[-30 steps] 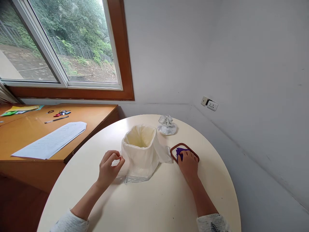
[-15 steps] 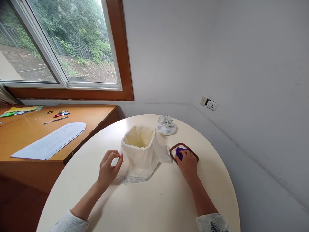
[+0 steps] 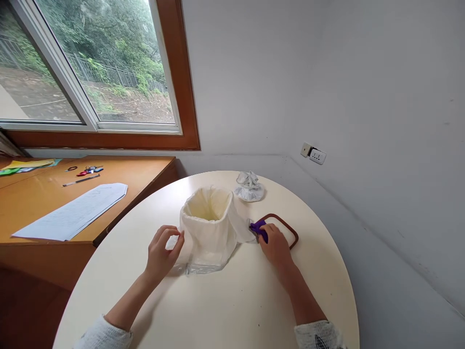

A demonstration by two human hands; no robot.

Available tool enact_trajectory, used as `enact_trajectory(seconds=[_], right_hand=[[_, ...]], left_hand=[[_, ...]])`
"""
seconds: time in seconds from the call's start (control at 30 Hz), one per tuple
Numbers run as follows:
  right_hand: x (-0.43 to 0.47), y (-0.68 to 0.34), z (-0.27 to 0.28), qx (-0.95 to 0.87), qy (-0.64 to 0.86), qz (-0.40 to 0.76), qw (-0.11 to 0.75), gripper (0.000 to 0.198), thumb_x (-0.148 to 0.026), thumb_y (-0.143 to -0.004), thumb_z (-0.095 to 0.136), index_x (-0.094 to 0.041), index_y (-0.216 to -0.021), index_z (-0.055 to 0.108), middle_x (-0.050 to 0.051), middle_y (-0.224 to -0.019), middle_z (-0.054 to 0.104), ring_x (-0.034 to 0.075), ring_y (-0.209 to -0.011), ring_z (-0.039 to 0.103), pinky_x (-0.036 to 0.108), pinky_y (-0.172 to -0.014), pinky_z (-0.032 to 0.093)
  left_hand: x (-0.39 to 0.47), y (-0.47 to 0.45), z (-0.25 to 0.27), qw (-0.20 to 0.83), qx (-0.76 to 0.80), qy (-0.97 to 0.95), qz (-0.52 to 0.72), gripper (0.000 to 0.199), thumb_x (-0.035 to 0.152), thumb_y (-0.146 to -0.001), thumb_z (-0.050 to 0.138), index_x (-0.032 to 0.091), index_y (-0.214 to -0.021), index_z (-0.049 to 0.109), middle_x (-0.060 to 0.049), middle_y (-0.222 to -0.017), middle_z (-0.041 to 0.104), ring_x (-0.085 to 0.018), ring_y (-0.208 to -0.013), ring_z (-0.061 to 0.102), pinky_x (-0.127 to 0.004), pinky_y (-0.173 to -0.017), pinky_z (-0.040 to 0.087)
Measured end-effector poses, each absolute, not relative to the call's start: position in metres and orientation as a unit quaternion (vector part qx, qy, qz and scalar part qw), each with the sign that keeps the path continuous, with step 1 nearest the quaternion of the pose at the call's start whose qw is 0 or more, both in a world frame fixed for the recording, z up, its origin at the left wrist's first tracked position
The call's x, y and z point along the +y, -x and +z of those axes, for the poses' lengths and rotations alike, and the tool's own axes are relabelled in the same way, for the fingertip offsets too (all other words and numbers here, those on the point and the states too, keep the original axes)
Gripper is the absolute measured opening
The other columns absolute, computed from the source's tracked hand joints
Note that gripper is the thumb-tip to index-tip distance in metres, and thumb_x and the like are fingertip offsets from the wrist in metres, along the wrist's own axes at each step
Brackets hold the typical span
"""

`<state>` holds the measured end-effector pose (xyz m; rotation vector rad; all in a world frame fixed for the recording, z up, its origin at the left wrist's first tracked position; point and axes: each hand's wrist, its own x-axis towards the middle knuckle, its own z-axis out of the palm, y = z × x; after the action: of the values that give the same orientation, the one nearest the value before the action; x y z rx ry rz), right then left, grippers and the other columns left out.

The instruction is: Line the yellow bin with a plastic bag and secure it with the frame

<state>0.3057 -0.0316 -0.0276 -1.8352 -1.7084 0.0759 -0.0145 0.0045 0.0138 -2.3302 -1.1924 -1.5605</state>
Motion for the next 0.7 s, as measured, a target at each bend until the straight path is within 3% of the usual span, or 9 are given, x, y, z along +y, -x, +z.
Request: enact_trajectory(seconds=[0.13,0.33,0.7], right_hand=[[-0.030,-0.303,-0.033,-0.670,0.703,0.026,0.240,0.024,-0.021,-0.074,0.048,-0.019,-0.096,0.058,0.006,-0.096,0.061,0.021,-0.090,0.054,0.033,-0.078,0.041],[-0.031,-0.305,-0.034,-0.613,0.750,0.019,0.249,0.034,-0.013,-0.078,0.041,-0.016,-0.109,0.054,0.009,-0.101,0.060,0.021,-0.093,0.055,0.029,-0.072,0.044],[-0.038,-0.306,-0.009,-0.569,0.670,-0.101,0.465,0.038,-0.022,-0.086,0.037,-0.017,-0.121,0.049,0.012,-0.104,0.058,0.022,-0.095,0.055,0.038,-0.081,0.048]], left_hand=[[0.004,0.014,0.014,0.044,-0.391,0.763,-0.513,0.010,0.011,-0.076,0.055,0.019,-0.074,0.050,-0.002,-0.076,0.053,-0.014,-0.069,0.052,-0.027,-0.061,0.044],[0.003,0.013,0.015,0.041,-0.385,0.765,-0.515,0.011,0.011,-0.077,0.056,0.020,-0.075,0.048,-0.002,-0.076,0.053,-0.015,-0.070,0.052,-0.028,-0.062,0.044],[-0.004,0.007,0.020,0.002,-0.367,0.774,-0.515,0.010,0.011,-0.079,0.052,0.020,-0.078,0.048,-0.002,-0.073,0.052,-0.014,-0.068,0.051,-0.027,-0.060,0.043]])
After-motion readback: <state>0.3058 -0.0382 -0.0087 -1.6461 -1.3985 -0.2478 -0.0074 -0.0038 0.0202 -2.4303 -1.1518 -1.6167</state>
